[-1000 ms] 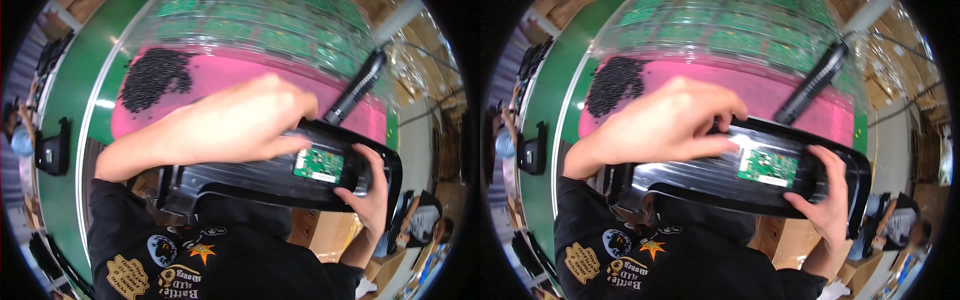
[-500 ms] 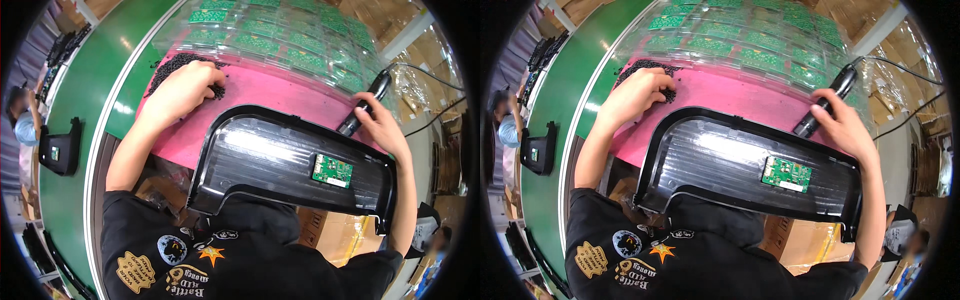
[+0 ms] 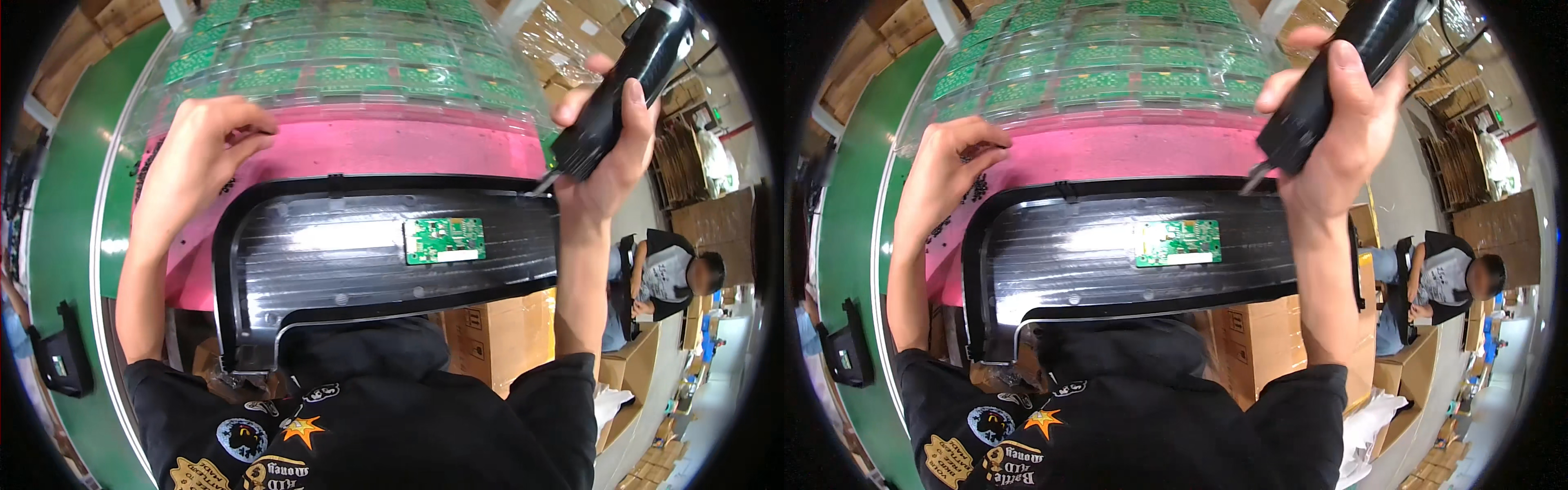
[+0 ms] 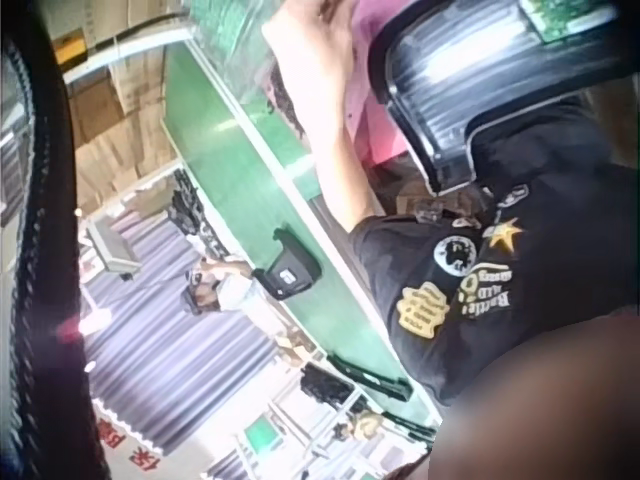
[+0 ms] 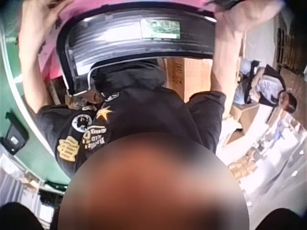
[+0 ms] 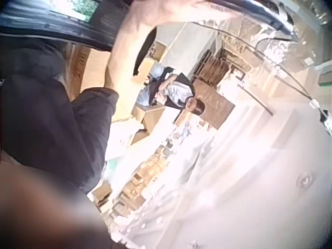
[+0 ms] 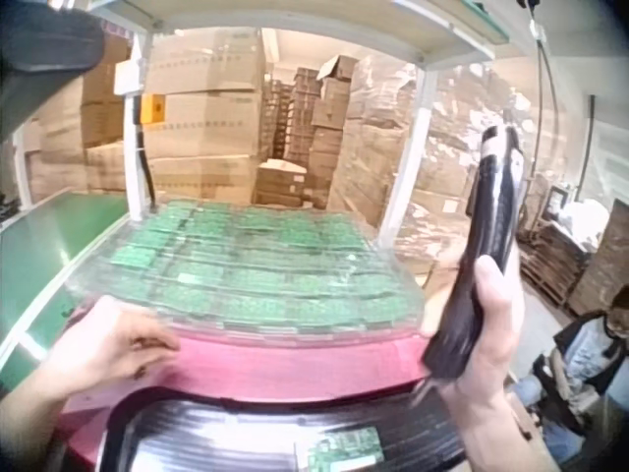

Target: Assemble circuit boards into black plastic housings using an electric screwdriver.

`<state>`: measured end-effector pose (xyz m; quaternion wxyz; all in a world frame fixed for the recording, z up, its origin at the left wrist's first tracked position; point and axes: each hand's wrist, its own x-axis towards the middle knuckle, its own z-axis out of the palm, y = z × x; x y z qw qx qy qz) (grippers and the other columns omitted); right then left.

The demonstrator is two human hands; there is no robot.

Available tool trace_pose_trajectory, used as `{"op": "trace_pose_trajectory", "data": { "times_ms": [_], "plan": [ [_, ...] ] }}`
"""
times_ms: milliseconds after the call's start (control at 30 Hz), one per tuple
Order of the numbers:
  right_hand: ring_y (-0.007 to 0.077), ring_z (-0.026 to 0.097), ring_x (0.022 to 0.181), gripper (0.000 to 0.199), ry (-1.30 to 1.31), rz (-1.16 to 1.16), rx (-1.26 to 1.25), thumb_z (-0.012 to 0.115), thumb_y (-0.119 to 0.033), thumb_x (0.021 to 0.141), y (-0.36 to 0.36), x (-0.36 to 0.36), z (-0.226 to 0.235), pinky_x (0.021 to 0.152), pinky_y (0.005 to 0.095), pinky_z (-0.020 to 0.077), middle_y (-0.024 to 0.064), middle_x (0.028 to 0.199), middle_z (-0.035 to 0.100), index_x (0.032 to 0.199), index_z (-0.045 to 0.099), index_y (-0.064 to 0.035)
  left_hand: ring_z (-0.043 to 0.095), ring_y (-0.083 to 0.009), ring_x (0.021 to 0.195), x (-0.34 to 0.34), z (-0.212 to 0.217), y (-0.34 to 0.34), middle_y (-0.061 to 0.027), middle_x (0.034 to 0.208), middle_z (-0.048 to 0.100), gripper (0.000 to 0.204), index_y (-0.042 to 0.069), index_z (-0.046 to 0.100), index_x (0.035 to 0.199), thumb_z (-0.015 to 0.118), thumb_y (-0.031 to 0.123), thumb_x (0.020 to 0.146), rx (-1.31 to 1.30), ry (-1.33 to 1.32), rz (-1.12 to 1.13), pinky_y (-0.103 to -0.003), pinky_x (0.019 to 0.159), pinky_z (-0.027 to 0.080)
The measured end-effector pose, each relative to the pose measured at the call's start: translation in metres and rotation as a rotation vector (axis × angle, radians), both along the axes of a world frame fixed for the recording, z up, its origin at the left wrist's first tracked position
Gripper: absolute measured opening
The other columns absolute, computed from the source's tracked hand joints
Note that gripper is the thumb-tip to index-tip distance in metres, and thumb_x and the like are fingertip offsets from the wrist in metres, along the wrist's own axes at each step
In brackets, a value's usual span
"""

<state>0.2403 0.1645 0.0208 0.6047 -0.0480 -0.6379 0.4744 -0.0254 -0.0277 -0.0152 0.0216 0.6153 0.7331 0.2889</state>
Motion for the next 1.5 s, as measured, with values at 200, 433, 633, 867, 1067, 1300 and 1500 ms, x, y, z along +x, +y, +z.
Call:
{"op": "trace_pose_trajectory", "data": {
  "times_ms": [200, 433, 633, 867, 1067, 1300, 1500],
  "plan": [
    [0.0101, 0.044, 0.064, 0.037, 0.062, 0.477, -0.551, 0.054, -0.038, 0.096, -0.033, 0.018, 0.006, 0.069, 0.0289, 0.0404, -0.0023, 0.07, 0.046, 0.107, 0.054, -0.0026, 0.067, -0.0201, 0.075, 0.065, 0.019, 0.049, -0.0092, 0.08, 0.069, 0.013, 0.0, 0.071, 0.088, 0.075, 0.002, 0.075, 0.127, -0.217, -0.542, -0.03, 0.067, 0.053],
    [0.0063, 0.046, 0.059, 0.038, 0.291, 0.686, -0.428, 0.061, -0.035, 0.091, -0.048, 0.038, 0.005, 0.064, 0.0249, 0.0384, -0.0035, 0.068, 0.048, 0.109, 0.049, -0.0038, 0.065, -0.0135, 0.075, 0.092, 0.017, 0.055, -0.0089, 0.083, 0.07, 0.011, -0.003, 0.072, 0.089, 0.075, 0.0, 0.079, -0.069, -0.69, -0.64, -0.026, 0.069, 0.052],
    [0.0063, 0.051, 0.054, 0.033, 0.279, 0.57, -0.304, 0.067, -0.032, 0.084, -0.058, 0.049, 0.004, 0.06, 0.0235, 0.0415, -0.0042, 0.065, 0.052, 0.099, 0.049, -0.0089, 0.064, -0.0111, 0.073, 0.089, 0.011, 0.05, -0.0074, 0.083, 0.069, 0.009, -0.004, 0.07, 0.094, 0.066, -0.004, 0.085, -0.078, -1.045, -0.526, -0.025, 0.068, 0.053],
    [0.0052, 0.052, 0.05, 0.03, 0.318, 0.546, -0.188, 0.071, -0.03, 0.075, -0.062, 0.041, 0.004, 0.061, 0.0226, 0.0436, -0.0058, 0.061, 0.056, 0.088, 0.051, -0.0113, 0.067, -0.013, 0.077, 0.088, 0.002, 0.051, -0.0074, 0.082, 0.07, 0.012, -0.001, 0.07, 0.089, 0.076, 0.005, 0.08, -0.266, -0.691, -0.573, -0.026, 0.069, 0.052],
    [0.003, 0.051, 0.049, 0.033, 0.331, 0.585, -0.162, 0.074, -0.031, 0.073, -0.064, 0.032, -0.006, 0.06, 0.0213, 0.0442, -0.0075, 0.058, 0.055, 0.088, 0.052, -0.0124, 0.067, -0.0136, 0.076, 0.085, -0.002, 0.05, -0.0078, 0.081, 0.071, 0.011, -0.002, 0.071, 0.088, 0.075, 0.003, 0.08, -0.238, -0.653, -0.607, -0.027, 0.069, 0.052],
    [0.0033, 0.052, 0.046, 0.035, 0.321, 0.639, -0.035, 0.076, -0.033, 0.071, -0.058, 0.024, -0.011, 0.053, 0.0191, 0.0469, -0.0061, 0.055, 0.057, 0.085, 0.052, -0.0119, 0.069, -0.0194, 0.081, 0.082, -0.012, 0.052, -0.0107, 0.084, 0.072, 0.016, -0.003, 0.071, 0.093, 0.075, 0.006, 0.079, -0.293, -0.641, -0.618, -0.031, 0.075, 0.053],
    [0.0044, 0.054, 0.047, 0.035, 0.288, 0.608, -0.11, 0.077, -0.032, 0.071, -0.058, 0.026, -0.013, 0.052, 0.0197, 0.0479, -0.0047, 0.056, 0.058, 0.085, 0.052, -0.0111, 0.071, -0.0222, 0.087, 0.084, -0.012, 0.056, -0.0122, 0.091, 0.073, 0.018, -0.002, 0.071, 0.096, 0.075, 0.005, 0.08, -0.135, -0.626, -0.682, -0.034, 0.078, 0.055]
  ]
}}
